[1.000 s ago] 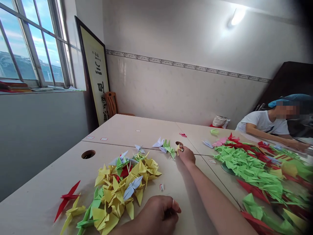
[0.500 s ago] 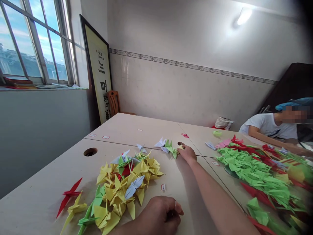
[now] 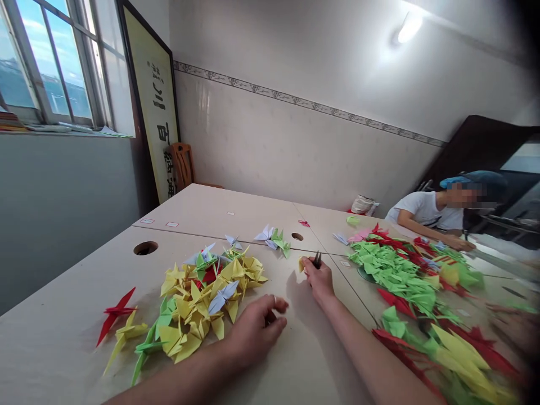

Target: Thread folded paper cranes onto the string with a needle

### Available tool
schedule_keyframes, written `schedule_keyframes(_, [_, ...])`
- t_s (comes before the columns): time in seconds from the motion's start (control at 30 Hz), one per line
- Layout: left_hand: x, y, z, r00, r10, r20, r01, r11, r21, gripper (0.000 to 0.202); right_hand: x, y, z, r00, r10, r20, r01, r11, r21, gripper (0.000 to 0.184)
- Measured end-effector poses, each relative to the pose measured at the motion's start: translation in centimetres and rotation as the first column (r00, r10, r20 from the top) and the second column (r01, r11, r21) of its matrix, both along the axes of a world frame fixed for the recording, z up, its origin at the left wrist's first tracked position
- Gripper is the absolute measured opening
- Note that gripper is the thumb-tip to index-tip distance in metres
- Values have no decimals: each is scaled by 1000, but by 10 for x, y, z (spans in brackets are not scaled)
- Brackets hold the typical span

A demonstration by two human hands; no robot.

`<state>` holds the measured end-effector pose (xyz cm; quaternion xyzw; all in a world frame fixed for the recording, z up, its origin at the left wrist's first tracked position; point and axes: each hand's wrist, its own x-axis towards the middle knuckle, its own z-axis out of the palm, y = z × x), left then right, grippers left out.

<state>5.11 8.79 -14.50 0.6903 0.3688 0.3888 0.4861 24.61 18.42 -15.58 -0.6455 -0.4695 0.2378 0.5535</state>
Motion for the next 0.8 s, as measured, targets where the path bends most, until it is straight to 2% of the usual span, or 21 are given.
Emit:
schedule_keyframes(0.07, [0, 3, -3, 990, 72, 123, -66, 997, -47, 32, -16, -32, 0, 995, 95, -42, -94, 995, 15, 26])
schedule_keyframes(0.17, [-1, 6, -4, 971, 34, 237, -15, 996, -83, 47, -43, -72, 1, 963, 260, -69, -257, 965, 44, 27])
schedule_keyframes(0.27, [-3, 7, -4, 949, -76, 305, 100, 993, -63, 42, -64, -98, 4, 923, 381, -56, -376, 923, 82, 25])
schedule_keyframes(0.3, [-4, 8, -3, 943, -81, 323, 108, 992, -69, 38, -68, -104, 6, 916, 398, -49, -392, 914, 98, 24])
schedule_keyframes(0.37, [-5, 10, -4, 932, -19, 361, 69, 990, -125, 34, -72, -115, 9, 909, 416, -18, -410, 902, 134, 22])
schedule_keyframes(0.47, [-5, 14, -6, 898, 119, 424, -10, 968, -251, 40, -69, -128, 15, 897, 431, 102, -442, 885, 145, 31])
schedule_keyframes(0.53, [-6, 17, -8, 868, 166, 467, -16, 951, -308, 39, -64, -133, 16, 874, 440, 205, -469, 875, 119, 33])
schedule_keyframes(0.67, [-6, 21, -9, 828, 228, 512, -51, 941, -336, 35, -60, -130, 14, 822, 435, 368, -497, 863, 89, 28])
schedule_keyframes(0.8, [-5, 21, -5, 823, 279, 495, -87, 923, -375, 36, -60, -122, 9, 798, 411, 440, -477, 878, 43, 27])
